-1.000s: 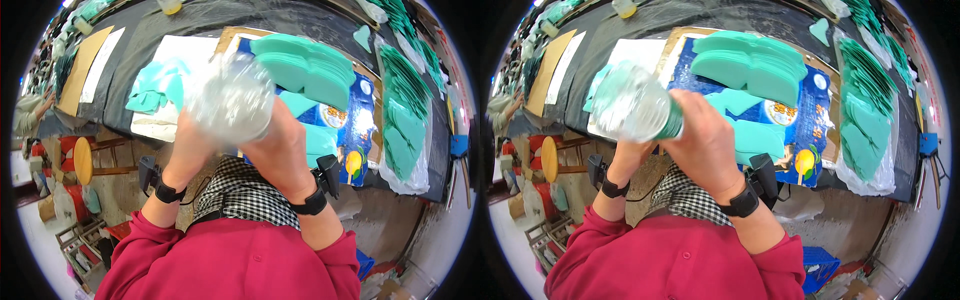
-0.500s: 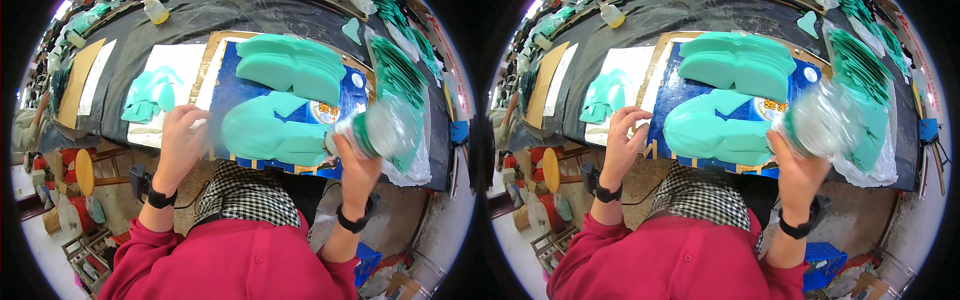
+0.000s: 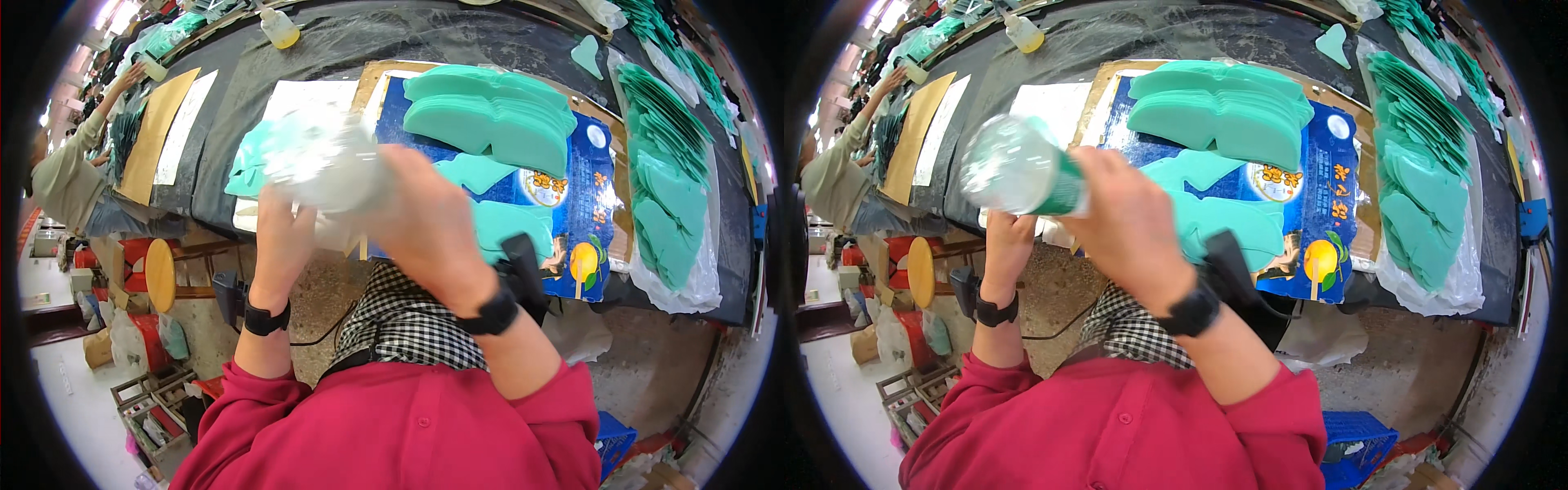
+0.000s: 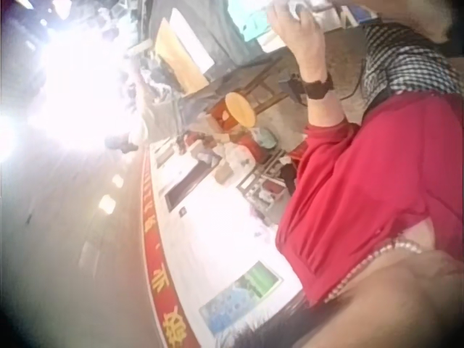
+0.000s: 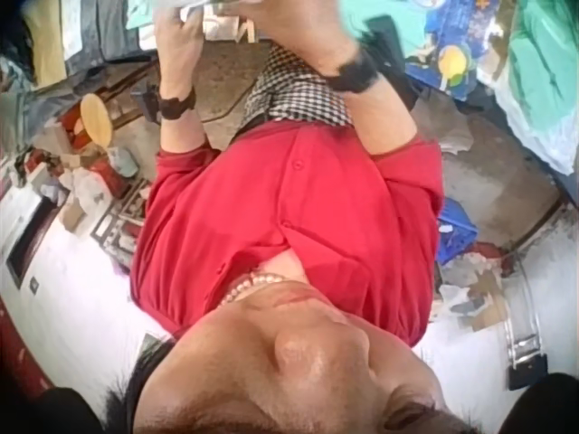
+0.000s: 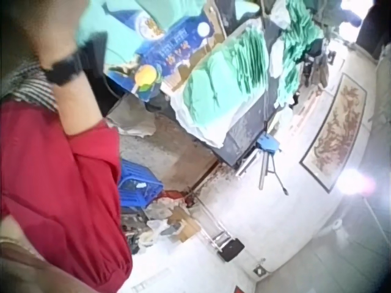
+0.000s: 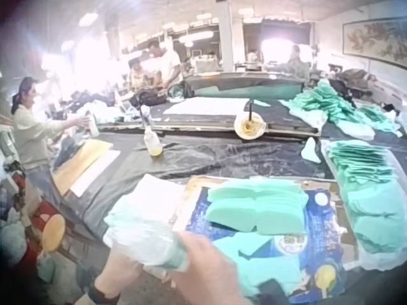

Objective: Applying liquid adhesive from a plastic bottle to stacks of green shoe components.

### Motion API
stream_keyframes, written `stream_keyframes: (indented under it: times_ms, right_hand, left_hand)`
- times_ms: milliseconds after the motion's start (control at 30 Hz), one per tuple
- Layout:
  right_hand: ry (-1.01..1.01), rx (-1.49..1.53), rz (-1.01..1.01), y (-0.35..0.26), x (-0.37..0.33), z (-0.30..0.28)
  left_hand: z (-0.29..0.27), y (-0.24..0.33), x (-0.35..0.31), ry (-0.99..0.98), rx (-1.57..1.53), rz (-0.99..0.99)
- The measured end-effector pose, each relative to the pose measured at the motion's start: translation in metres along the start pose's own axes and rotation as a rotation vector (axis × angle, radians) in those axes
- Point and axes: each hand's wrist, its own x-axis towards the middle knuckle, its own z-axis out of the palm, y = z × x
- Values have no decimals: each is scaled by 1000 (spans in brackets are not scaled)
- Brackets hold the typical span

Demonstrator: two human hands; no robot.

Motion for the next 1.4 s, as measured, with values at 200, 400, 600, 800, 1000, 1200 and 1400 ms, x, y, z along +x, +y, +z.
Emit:
stream_keyframes:
  times_ms: [200, 400, 600, 800, 1000, 1200, 1400]
  right_hand:
    - [270, 274, 444, 18, -56, -109]
    - [547, 181, 470, 39, -111, -158]
    - [637, 215, 394, 41, -121, -150]
    - [694, 277, 407, 57, -130, -177]
    - [897, 360, 307, 45, -124, -176]
    - [443, 231, 441, 16, -101, -137]
    - [231, 199, 230, 21, -58, -65]
  left_hand:
    - [22, 25, 4, -51, 204, 322]
    - [67, 43, 13, -282, 302, 366]
    - [76, 57, 16, -293, 313, 373]
    - [57, 99, 14, -478, -243, 74]
    - [50, 94, 18, -212, 122, 769]
    - [60, 43, -4, -434, 246, 664]
    - [59, 42, -10, -454, 235, 660]
